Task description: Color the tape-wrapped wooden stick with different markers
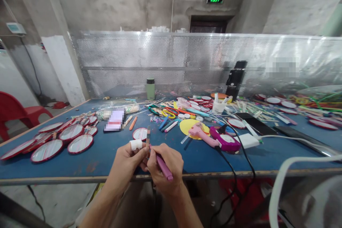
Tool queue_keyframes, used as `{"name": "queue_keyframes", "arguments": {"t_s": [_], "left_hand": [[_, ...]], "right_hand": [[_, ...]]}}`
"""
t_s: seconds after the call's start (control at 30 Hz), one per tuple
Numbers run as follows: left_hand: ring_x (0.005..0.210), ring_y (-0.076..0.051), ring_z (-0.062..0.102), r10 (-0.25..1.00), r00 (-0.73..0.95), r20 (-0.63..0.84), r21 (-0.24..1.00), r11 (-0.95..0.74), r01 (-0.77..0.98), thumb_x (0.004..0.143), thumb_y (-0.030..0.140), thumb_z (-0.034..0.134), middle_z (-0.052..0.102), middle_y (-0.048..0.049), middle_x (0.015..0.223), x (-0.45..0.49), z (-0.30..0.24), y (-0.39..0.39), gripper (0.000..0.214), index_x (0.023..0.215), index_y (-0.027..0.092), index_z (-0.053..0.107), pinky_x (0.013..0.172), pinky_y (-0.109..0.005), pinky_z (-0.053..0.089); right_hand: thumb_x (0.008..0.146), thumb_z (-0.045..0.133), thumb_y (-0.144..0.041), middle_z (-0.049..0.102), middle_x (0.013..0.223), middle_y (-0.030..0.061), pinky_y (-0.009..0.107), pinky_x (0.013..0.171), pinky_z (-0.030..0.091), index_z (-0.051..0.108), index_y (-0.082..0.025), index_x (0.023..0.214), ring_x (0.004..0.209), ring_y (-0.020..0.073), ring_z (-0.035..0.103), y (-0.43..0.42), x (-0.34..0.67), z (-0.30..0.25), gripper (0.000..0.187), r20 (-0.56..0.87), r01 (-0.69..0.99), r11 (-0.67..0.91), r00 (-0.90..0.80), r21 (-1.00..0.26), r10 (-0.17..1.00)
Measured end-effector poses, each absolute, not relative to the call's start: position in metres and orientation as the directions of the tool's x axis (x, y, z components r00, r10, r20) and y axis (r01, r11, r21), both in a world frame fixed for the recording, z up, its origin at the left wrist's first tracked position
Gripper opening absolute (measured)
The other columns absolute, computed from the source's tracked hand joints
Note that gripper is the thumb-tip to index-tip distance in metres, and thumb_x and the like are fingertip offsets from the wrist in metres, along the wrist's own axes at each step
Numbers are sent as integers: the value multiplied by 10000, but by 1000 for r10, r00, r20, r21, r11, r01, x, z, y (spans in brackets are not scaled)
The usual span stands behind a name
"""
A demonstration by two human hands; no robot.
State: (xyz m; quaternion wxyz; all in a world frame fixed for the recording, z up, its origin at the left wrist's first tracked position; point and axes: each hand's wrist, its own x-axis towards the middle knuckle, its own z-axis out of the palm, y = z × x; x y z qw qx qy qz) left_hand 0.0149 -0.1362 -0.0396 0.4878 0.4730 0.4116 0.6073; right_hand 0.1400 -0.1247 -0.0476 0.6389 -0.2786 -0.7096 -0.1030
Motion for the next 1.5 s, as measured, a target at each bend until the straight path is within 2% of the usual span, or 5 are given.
{"name": "queue_keyframes", "arguments": {"t_s": [0.3, 0.83, 1.5], "left_hand": [[420, -139, 622, 980, -78, 185, 959, -198, -203, 711, 371, 725, 630, 14, 536, 15, -37, -137, 263, 732, 125, 635, 410, -228, 528], [410, -132, 617, 980, -94, 178, 959, -194, -205, 709, 316, 729, 627, 23, 522, 16, -38, -136, 211, 716, 128, 635, 400, -214, 519], [414, -116, 614, 976, -78, 201, 959, -212, -185, 758, 282, 699, 635, 24, 537, 15, -40, -135, 172, 735, 122, 641, 414, -194, 515]], "right_hand": [[838, 561, -123, 672, 668, 4, 223, 592, 518, 631, -195, 822, 587, 117, 638, -122, 140, -51, 102, 963, 515, 832, -46, -206, 267], [832, 567, -118, 677, 662, 2, 222, 591, 527, 634, -200, 810, 587, 120, 646, -124, 141, -48, 108, 962, 512, 833, -44, -211, 270], [829, 578, -92, 672, 676, -2, 212, 609, 505, 620, -191, 835, 604, 111, 636, -123, 141, -50, 108, 963, 496, 844, -56, -202, 263]]}}
